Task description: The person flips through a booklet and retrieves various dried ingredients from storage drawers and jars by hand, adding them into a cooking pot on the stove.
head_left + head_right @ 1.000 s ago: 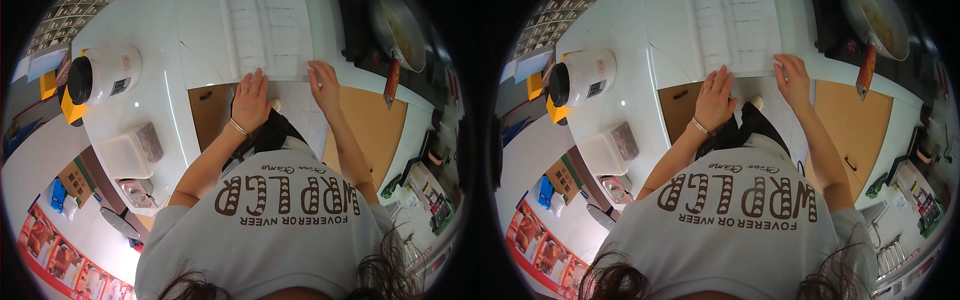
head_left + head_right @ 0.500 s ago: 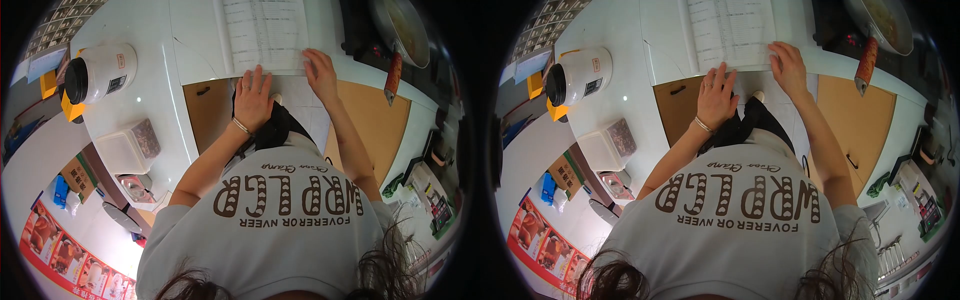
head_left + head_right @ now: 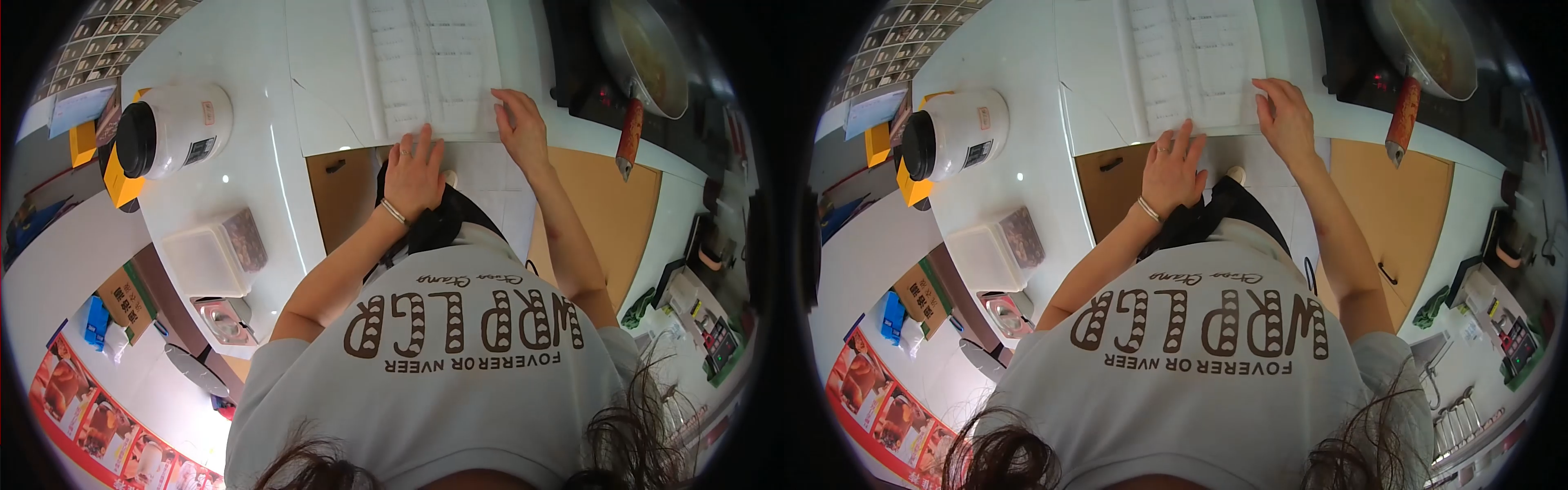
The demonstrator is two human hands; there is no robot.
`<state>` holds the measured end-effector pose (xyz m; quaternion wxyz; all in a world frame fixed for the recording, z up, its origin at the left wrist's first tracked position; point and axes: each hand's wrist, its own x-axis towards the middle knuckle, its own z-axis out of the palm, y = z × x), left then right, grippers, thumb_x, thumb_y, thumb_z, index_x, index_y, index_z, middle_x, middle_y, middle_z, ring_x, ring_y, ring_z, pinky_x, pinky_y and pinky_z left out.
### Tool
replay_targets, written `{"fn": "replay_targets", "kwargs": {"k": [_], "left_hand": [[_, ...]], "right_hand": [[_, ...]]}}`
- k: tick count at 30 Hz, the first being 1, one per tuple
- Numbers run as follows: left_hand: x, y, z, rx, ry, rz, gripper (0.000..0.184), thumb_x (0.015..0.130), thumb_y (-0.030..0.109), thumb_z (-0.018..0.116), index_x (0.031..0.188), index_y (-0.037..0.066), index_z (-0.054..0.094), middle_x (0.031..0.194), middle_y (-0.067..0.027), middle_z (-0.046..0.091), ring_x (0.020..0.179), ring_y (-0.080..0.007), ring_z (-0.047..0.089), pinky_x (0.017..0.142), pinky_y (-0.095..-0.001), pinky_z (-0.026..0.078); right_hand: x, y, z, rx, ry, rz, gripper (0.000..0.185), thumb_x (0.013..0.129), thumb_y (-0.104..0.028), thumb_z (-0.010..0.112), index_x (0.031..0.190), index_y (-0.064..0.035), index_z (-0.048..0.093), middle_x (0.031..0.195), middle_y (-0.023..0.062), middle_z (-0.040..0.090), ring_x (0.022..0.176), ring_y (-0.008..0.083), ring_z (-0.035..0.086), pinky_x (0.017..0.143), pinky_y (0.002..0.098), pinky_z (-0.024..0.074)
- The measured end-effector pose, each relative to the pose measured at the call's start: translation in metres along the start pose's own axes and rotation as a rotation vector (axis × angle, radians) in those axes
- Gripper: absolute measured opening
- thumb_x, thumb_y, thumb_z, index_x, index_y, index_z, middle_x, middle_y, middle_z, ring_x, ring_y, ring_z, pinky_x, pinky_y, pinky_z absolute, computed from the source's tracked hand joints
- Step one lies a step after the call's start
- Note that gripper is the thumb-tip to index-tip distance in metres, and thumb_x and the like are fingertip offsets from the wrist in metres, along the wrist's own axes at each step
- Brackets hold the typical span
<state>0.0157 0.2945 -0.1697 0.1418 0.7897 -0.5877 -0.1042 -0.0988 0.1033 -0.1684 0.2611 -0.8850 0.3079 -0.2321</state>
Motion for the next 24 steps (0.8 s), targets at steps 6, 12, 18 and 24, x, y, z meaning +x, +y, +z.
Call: {"fn": "replay_targets", "kwargs": {"k": [6,12,18,24], "left_hand": [[0.009,-0.014,-0.013,-0.071,-0.096,0.087,0.049,0.069,0.027,0.063,0.11,0.004,0.051,0.128,-0.0175,0.043,0.108,-0.035,0.045,0.089,-0.0458,0.041],[0.024,-0.042,-0.023,-0.278,-0.141,0.213,0.044,0.07,0.021,0.065,0.11,0.005,0.053,0.119,-0.0152,0.051,0.1,-0.0333,0.05,0.083,-0.0386,0.047],[0.032,-0.06,-0.025,-0.403,-0.209,0.274,0.043,0.071,0.02,0.064,0.11,0.005,0.054,0.116,-0.0125,0.052,0.098,-0.0328,0.05,0.086,-0.038,0.045],[0.03,-0.068,-0.023,-0.459,-0.202,0.32,0.041,0.072,0.016,0.063,0.109,0.005,0.053,0.115,-0.0104,0.051,0.101,-0.0315,0.049,0.084,-0.0378,0.047]], "right_hand": [[0.056,-0.04,0.02,0.092,0.044,-0.029,0.025,0.08,-0.005,0.059,0.105,-0.0072,0.061,0.101,0.0085,0.06,0.083,0.0223,0.059,0.07,0.0307,0.0484],[0.193,-0.084,0.077,0.454,-0.046,0.101,0.041,0.087,-0.031,0.053,0.123,-0.0101,0.05,0.116,0.0093,0.054,0.102,0.0211,0.053,0.084,0.0319,0.0423],[0.272,-0.099,0.162,1.012,-0.111,0.365,0.078,0.087,-0.066,0.033,0.144,-0.014,0.02,0.145,0.0048,0.029,0.134,0.0184,0.021,0.108,0.0386,0.0152],[0.274,-0.159,0.199,0.871,-0.484,0.077,0.057,0.093,-0.038,0.047,0.139,-0.0095,0.031,0.131,0.0111,0.047,0.121,0.0211,0.044,0.1,0.0374,0.035]]}}
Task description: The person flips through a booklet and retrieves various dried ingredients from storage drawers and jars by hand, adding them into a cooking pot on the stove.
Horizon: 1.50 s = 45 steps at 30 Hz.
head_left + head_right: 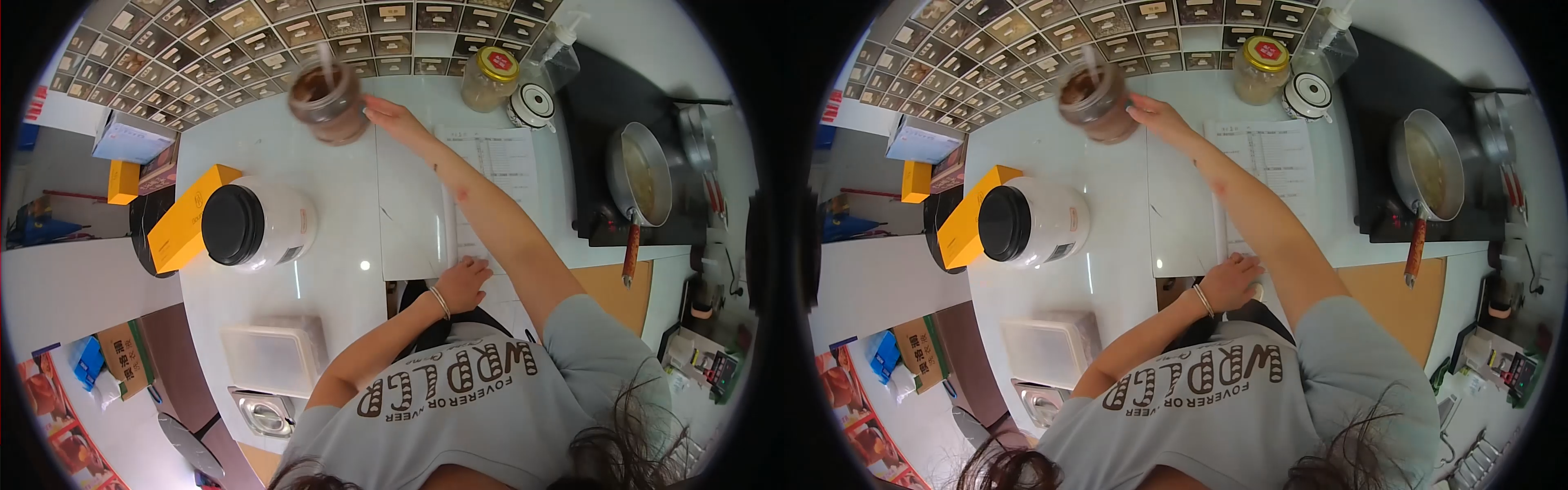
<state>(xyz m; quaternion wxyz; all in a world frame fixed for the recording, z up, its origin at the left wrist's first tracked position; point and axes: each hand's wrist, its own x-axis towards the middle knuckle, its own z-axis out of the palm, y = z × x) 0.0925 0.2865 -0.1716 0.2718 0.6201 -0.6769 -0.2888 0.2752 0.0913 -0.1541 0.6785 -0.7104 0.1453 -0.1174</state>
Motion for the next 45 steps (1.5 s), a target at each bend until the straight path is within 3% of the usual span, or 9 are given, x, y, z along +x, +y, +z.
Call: {"fn": "replay_targets", "kwargs": {"k": [4,6,12,23,26,28,31,35,45], "left_hand": [[0.0,0.0,-0.002,-0.057,-0.038,-0.038,0.04,0.07,0.014,0.063,0.107,0.004,0.053,0.115,-0.0104,0.051,0.102,-0.0312,0.048,0.084,-0.0379,0.047],[-0.001,-0.001,-0.001,-0.063,0.005,-0.023,0.042,0.071,0.014,0.061,0.111,0.005,0.052,0.113,-0.0096,0.051,0.101,-0.0309,0.048,0.083,-0.0382,0.048],[-0.001,-0.006,-0.001,-0.099,0.026,-0.005,0.047,0.071,0.014,0.06,0.115,0.007,0.05,0.113,-0.0083,0.052,0.101,-0.0305,0.048,0.085,-0.0379,0.047],[-0.005,-0.012,0.02,-0.338,-0.17,0.026,0.04,0.075,0.017,0.06,0.112,0.004,0.055,0.119,-0.0111,0.053,0.111,-0.0295,0.047,0.097,-0.0389,0.037],[-0.008,-0.001,0.023,-0.294,-0.145,-0.016,0.039,0.076,0.018,0.06,0.112,0.005,0.055,0.117,-0.0118,0.055,0.111,-0.0293,0.048,0.098,-0.0388,0.036],[-0.007,0.0,0.019,-0.263,-0.114,0.015,0.037,0.077,0.018,0.06,0.111,0.006,0.056,0.114,-0.0113,0.056,0.109,-0.0291,0.049,0.096,-0.0384,0.038],[-0.004,0.005,-0.008,-0.308,-0.024,0.002,0.034,0.077,0.018,0.061,0.109,0.008,0.058,0.109,-0.0096,0.059,0.104,-0.0284,0.053,0.089,-0.0374,0.043],[0.002,-0.008,-0.04,-0.507,0.25,-0.251,0.03,0.076,0.019,0.065,0.104,0.01,0.061,0.099,-0.0068,0.061,0.093,-0.0273,0.056,0.077,-0.0363,0.049],[0.002,-0.02,-0.009,0.292,0.401,-0.151,0.029,0.07,0.011,0.065,0.098,0.01,0.06,0.11,-0.0077,0.049,0.103,-0.0272,0.047,0.077,-0.0381,0.046]], "right_hand": [[0.047,0.005,-0.017,0.511,0.35,0.3,0.042,0.091,-0.024,0.052,0.127,-0.0042,0.043,0.117,0.0157,0.055,0.1,0.0251,0.058,0.085,0.0364,0.0495],[0.072,0.008,-0.029,0.669,0.639,0.361,0.028,0.087,-0.023,0.052,0.102,0.0003,0.054,0.098,0.0152,0.06,0.074,0.0249,0.063,0.058,0.0354,0.0539],[0.094,0.021,-0.076,1.044,1.035,0.258,0.024,0.087,-0.016,0.052,0.103,0.0014,0.049,0.088,0.0138,0.059,0.073,0.0258,0.062,0.065,0.0357,0.0572],[-0.013,0.019,-0.058,1.089,0.812,0.373,0.017,0.092,-0.012,0.044,0.094,0.0029,0.052,0.085,0.0162,0.062,0.072,0.0246,0.063,0.06,0.034,0.0558],[-0.025,-0.024,-0.071,0.992,0.328,0.647,0.022,0.092,-0.017,0.049,0.098,0.0024,0.057,0.089,0.0132,0.061,0.083,0.0199,0.062,0.069,0.0303,0.0553],[-0.018,-0.038,-0.077,-0.377,0.433,0.118,0.022,0.09,-0.02,0.052,0.099,-0.0016,0.06,0.094,0.0124,0.062,0.084,0.0214,0.063,0.067,0.0337,0.0532],[0.006,-0.017,-0.113,-1.291,0.296,-0.249,0.019,0.086,-0.021,0.056,0.096,-0.0068,0.062,0.092,0.0113,0.063,0.084,0.0251,0.063,0.066,0.0393,0.0505],[-0.013,-0.039,-0.103,-1.47,0.077,0.033,0.02,0.081,-0.022,0.06,0.096,-0.0095,0.063,0.086,0.0105,0.062,0.083,0.0296,0.062,0.068,0.0419,0.0494],[-0.062,0.002,-0.09,-1.237,0.361,-0.341,0.01,0.081,-0.014,0.056,0.088,-0.0134,0.063,0.084,0.0036,0.063,0.072,0.0244,0.062,0.059,0.0367,0.0493]]}}
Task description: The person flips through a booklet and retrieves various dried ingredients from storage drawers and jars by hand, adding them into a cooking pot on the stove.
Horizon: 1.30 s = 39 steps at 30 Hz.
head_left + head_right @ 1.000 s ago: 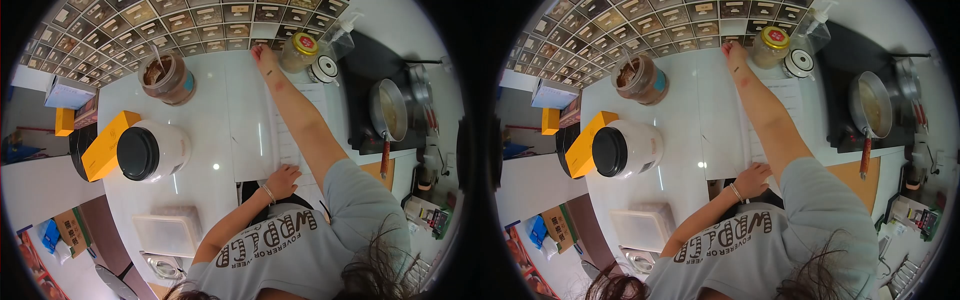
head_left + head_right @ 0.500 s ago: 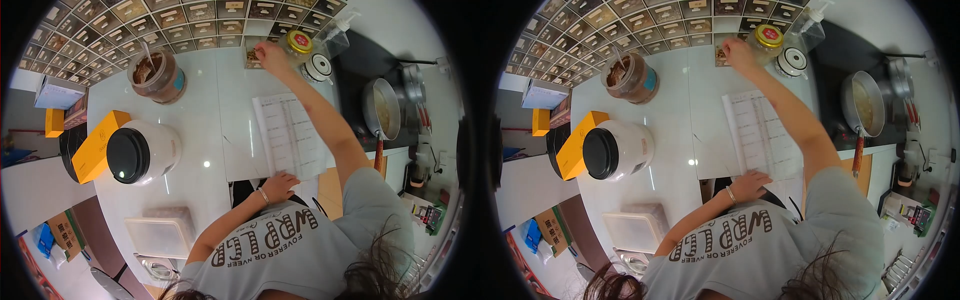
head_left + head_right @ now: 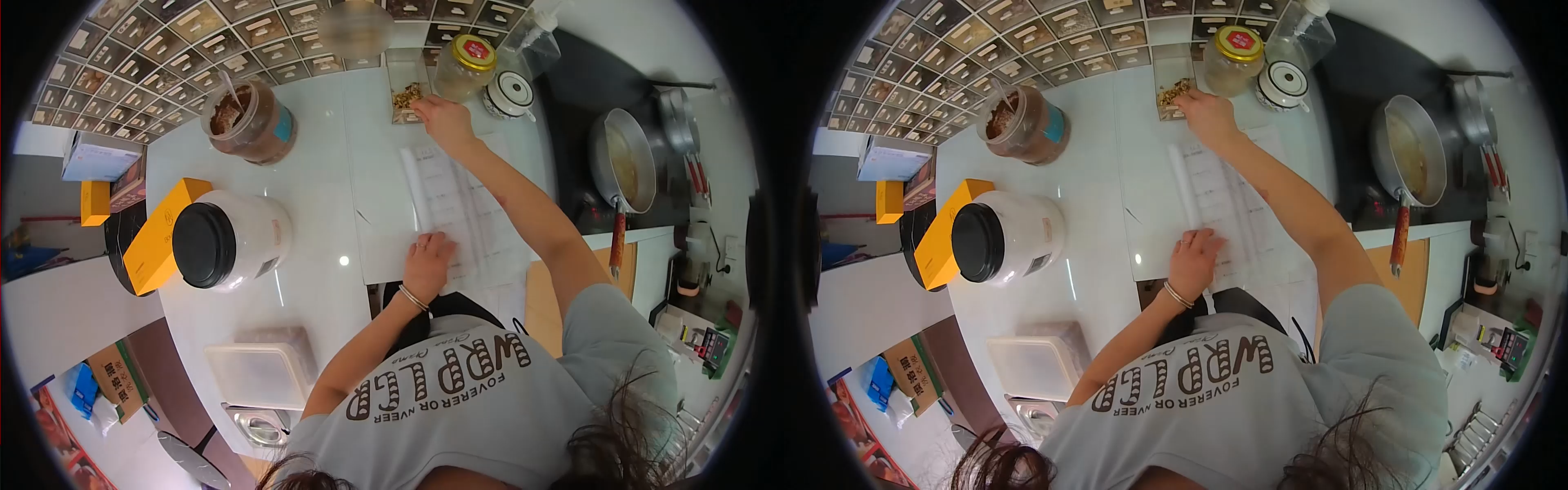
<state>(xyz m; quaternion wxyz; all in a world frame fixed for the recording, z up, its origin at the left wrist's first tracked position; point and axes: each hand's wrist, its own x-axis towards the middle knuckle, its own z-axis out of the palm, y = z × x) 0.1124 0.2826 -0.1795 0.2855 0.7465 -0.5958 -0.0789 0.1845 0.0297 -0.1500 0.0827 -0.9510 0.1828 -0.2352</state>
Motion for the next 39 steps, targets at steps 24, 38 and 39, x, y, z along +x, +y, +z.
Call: {"fn": "replay_targets", "kwargs": {"k": [24,38,39], "left_hand": [[0.127,0.044,-0.101,-1.997,-0.328,-0.333,0.079,0.084,0.07,0.023,0.136,0.011,0.033,0.119,-0.0175,0.053,0.099,-0.0332,0.06,0.076,-0.0349,0.055],[0.178,0.157,-0.069,-1.799,-0.413,-0.394,0.082,0.085,0.069,0.02,0.126,0.002,0.042,0.101,-0.0163,0.061,0.087,-0.0306,0.065,0.063,-0.025,0.057],[0.182,0.161,-0.065,-1.799,-0.417,-0.391,0.082,0.085,0.069,0.02,0.126,0.002,0.042,0.101,-0.0163,0.061,0.087,-0.0306,0.065,0.063,-0.025,0.057]], "right_hand": [[-0.045,-0.042,-0.278,-0.183,-0.118,-0.574,0.032,0.068,-0.011,0.067,0.1,-0.0122,0.061,0.093,0.0011,0.059,0.089,0.0181,0.058,0.079,0.032,0.0441],[-0.087,0.051,-0.334,-0.083,-0.459,-0.496,0.039,0.069,-0.012,0.068,0.105,-0.02,0.06,0.082,0.0055,0.058,0.076,0.0243,0.061,0.063,0.0357,0.0485],[-0.088,0.057,-0.335,-0.085,-0.458,-0.493,0.039,0.069,-0.012,0.068,0.105,-0.02,0.06,0.082,0.0055,0.058,0.076,0.0243,0.061,0.063,0.0357,0.0485]]}}
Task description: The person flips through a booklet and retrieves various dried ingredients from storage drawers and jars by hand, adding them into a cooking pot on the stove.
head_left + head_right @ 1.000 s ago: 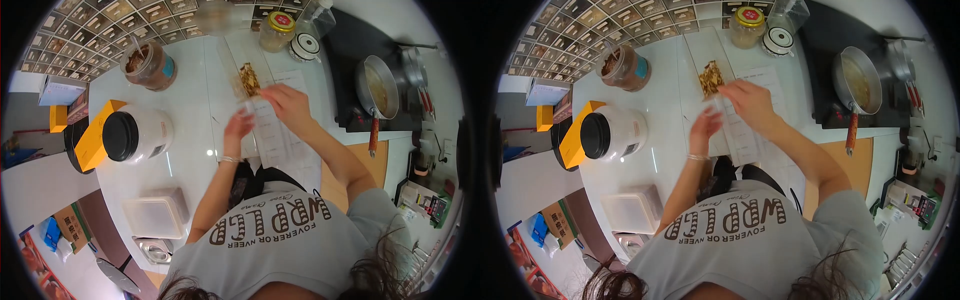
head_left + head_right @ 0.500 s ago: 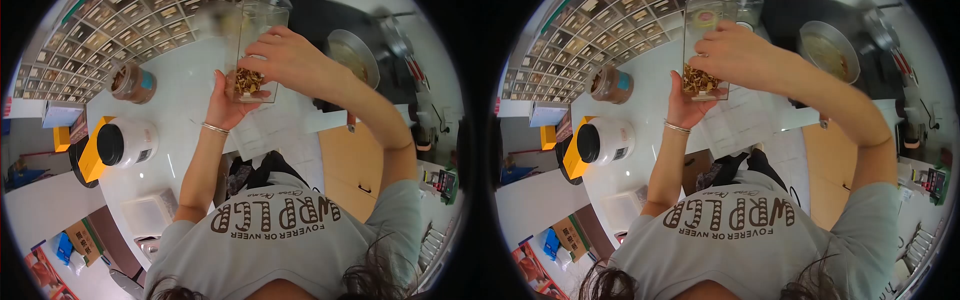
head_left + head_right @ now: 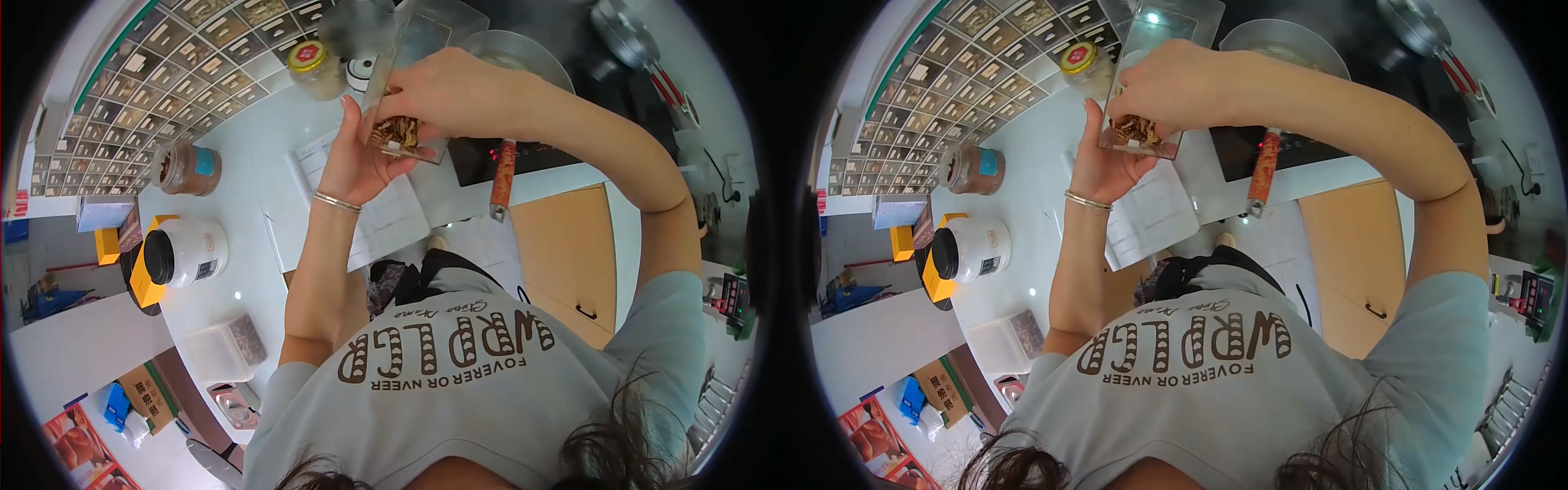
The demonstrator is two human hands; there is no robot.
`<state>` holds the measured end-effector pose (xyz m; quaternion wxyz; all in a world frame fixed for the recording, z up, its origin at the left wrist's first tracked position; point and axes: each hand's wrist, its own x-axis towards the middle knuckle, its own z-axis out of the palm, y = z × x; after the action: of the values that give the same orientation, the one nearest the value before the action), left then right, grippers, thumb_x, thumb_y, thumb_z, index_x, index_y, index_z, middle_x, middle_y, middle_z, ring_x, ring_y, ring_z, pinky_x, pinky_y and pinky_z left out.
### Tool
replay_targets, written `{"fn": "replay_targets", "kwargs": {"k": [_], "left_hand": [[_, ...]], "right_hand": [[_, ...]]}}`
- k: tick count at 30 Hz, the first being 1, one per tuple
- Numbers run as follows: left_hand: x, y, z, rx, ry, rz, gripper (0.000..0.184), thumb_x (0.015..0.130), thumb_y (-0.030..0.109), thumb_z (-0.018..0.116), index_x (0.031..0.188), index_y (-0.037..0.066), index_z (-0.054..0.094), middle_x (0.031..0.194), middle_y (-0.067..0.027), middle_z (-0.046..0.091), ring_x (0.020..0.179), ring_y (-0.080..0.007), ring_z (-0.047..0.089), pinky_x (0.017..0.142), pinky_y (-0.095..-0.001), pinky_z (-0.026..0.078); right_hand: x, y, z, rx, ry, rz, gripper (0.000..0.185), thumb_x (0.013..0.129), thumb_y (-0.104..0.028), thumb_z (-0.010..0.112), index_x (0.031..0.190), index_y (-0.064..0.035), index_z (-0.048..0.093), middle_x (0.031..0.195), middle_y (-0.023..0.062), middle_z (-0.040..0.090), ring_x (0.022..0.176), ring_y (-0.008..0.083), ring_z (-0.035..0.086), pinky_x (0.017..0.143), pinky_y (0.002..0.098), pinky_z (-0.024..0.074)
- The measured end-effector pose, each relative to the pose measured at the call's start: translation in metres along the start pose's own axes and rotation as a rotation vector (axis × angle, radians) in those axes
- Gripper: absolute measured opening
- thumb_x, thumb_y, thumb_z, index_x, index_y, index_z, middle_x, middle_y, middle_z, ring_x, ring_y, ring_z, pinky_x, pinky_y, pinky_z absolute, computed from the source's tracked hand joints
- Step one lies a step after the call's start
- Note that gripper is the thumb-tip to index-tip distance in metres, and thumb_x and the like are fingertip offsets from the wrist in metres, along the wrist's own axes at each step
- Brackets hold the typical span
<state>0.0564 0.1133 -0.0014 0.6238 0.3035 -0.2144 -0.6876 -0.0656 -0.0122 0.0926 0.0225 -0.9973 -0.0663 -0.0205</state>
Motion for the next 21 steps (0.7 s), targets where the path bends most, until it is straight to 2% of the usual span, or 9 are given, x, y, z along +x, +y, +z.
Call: {"fn": "replay_targets", "kwargs": {"k": [2,6,12,15,17,21], "left_hand": [[0.011,-0.002,0.005,0.035,-0.002,0.018,0.081,0.086,0.069,0.02,0.125,0.002,0.043,0.102,-0.0156,0.061,0.087,-0.0312,0.064,0.064,-0.0255,0.057],[0.027,-0.008,0.014,0.034,0.007,0.017,0.078,0.087,0.067,0.022,0.124,0.002,0.044,0.103,-0.0164,0.06,0.086,-0.0327,0.064,0.064,-0.0259,0.057],[0.048,-0.013,0.019,0.016,-0.013,-0.008,0.076,0.086,0.067,0.028,0.124,0.002,0.044,0.105,-0.0184,0.059,0.089,-0.0341,0.063,0.067,-0.0274,0.057],[0.054,-0.011,0.02,0.003,-0.014,-0.043,0.078,0.085,0.068,0.03,0.126,0.003,0.043,0.107,-0.0189,0.058,0.092,-0.0345,0.062,0.068,-0.0281,0.057],[0.057,-0.011,0.022,0.004,-0.007,-0.04,0.079,0.085,0.069,0.03,0.128,0.004,0.041,0.109,-0.0195,0.056,0.094,-0.0349,0.061,0.07,-0.0287,0.057],[0.065,-0.009,0.021,0.021,-0.003,-0.049,0.08,0.084,0.069,0.031,0.13,0.004,0.039,0.111,-0.0198,0.055,0.095,-0.0348,0.061,0.071,-0.03,0.057]], "right_hand": [[-0.004,0.006,0.003,0.073,-0.058,0.051,0.042,0.065,-0.011,0.068,0.105,-0.0203,0.061,0.082,0.0053,0.058,0.077,0.0241,0.061,0.062,0.0347,0.049],[-0.02,0.014,0.009,0.076,0.001,0.132,0.044,0.063,-0.011,0.068,0.105,-0.0215,0.061,0.081,0.0048,0.058,0.076,0.024,0.06,0.062,0.035,0.0489],[-0.036,0.029,0.011,0.01,0.029,0.141,0.034,0.069,-0.01,0.064,0.101,-0.0198,0.062,0.082,0.0031,0.058,0.078,0.0243,0.061,0.063,0.0357,0.0489],[-0.039,0.036,0.006,0.006,-0.051,0.17,0.03,0.071,-0.011,0.064,0.101,-0.0174,0.062,0.083,0.0037,0.06,0.078,0.0254,0.061,0.066,0.0364,0.0487],[-0.044,0.047,0.006,0.111,0.057,0.193,0.028,0.071,-0.012,0.066,0.099,-0.0146,0.065,0.082,0.0056,0.063,0.077,0.0263,0.06,0.067,0.0373,0.0478],[-0.048,0.059,-0.007,0.118,0.114,0.273,0.025,0.071,-0.013,0.067,0.096,-0.0133,0.068,0.082,0.0073,0.066,0.074,0.0268,0.061,0.067,0.0376,0.0474]]}}
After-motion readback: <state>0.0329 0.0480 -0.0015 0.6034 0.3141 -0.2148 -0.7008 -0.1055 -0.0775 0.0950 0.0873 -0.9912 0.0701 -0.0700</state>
